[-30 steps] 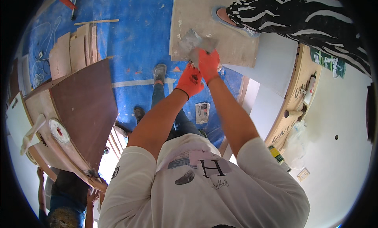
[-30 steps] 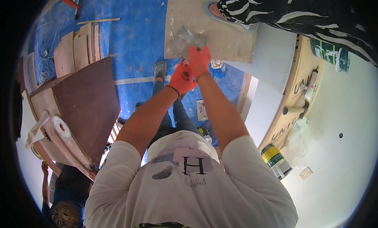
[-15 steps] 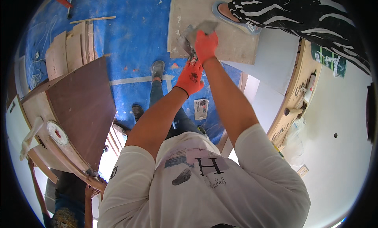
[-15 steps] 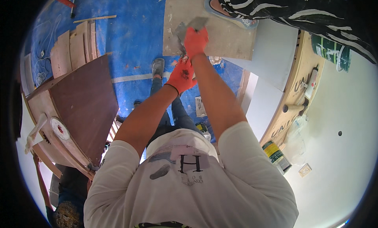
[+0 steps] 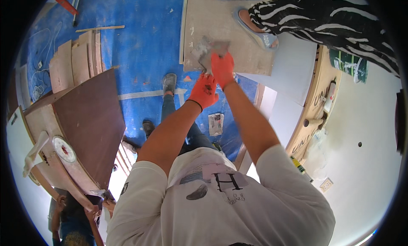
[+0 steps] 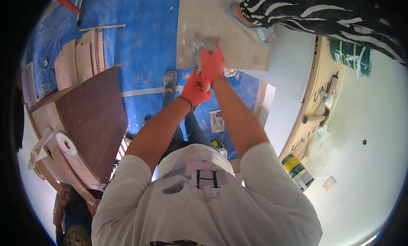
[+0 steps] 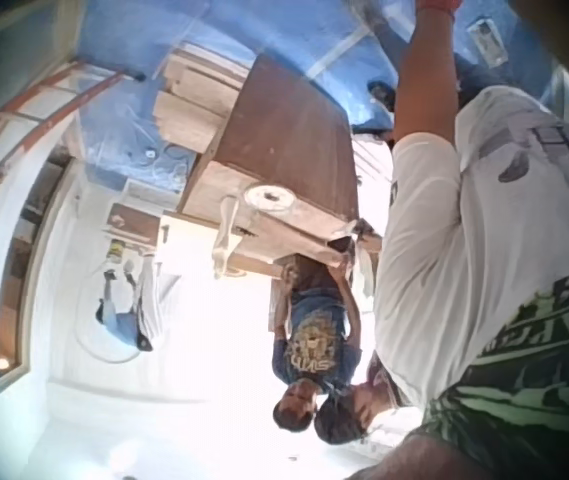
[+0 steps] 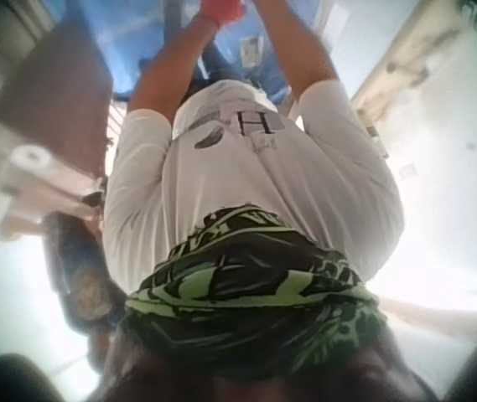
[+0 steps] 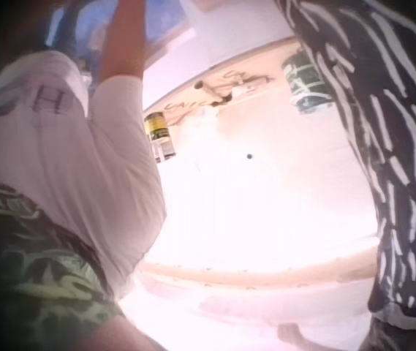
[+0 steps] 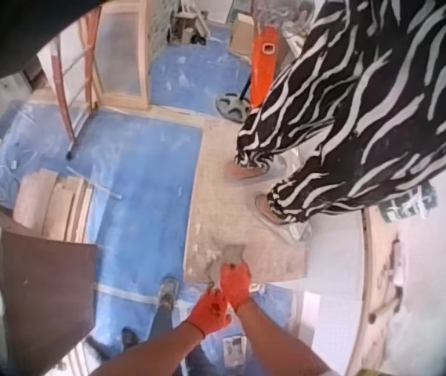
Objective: The person mixes a white substance in a small container and then uses a metal scraper to apply and spread it onto a flat board on the floor.
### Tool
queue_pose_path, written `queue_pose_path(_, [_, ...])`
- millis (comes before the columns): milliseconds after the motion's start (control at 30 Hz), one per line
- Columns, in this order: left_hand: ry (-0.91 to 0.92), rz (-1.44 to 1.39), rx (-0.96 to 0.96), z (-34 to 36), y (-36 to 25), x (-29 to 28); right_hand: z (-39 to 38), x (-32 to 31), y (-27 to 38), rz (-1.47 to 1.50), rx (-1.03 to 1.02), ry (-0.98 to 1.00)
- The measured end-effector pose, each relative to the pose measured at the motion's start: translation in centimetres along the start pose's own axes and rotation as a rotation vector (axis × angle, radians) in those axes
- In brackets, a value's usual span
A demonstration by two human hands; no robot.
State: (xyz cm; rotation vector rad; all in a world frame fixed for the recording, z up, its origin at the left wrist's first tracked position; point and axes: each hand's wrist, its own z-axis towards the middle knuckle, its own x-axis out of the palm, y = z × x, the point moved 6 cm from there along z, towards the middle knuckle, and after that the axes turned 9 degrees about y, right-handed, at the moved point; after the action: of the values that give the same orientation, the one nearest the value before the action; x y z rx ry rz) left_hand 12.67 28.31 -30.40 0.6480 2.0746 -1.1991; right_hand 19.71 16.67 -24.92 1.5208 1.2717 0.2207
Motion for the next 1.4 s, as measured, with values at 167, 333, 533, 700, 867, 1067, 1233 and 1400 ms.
queue_pose_path(167, [-0.091, 0.01, 0.035, 0.3, -0.2, 0.4, 1.0, 2.3, -2.2, 0.063, -0.197, -0.057])
queue_pose_path(333, [-0.263, -0.292, 0.059, -0.2, 2.2, -2.7, 8.0, 2.7, -3.0, 0.058, -0.095, 0.004])
queue_pose_path(533, [-0.372, 0.032, -0.267, -1.1, 6.9, -6.6, -4.0, -8.7, -10.9, 0.577, -0.046, -0.192])
queue_pose_path(700, [-0.133, 0.032, -0.3, -2.1, 0.8, -2.3, -12.1, -9.1, -16.6, 1.076, 0.33, -0.25])
queue_pose_path(867, [-0.183, -0.014, -0.124, -0.8, -3.1, -0.8, -12.3, -8.8, -20.3, 1.209, 0.307, -0.386])
queue_pose_path(1067, [0.058, 0.322, -0.052, 1.8, -2.7, 1.5, -4.6, -5.4, -15.8, 0.256, 0.025, -0.289])
queue_pose_path(1233, [-0.036, 0.154, -0.052, 1.8, -3.1, 1.1, 0.6, -4.3, -9.5, 0.38, -0.108, -0.41])
queue_pose_path(1400, [-0.004, 0.134, -0.023, 1.6, -3.0, 1.1, 1.6, -5.1, -7.9, 0.308, -0.052, -0.324])
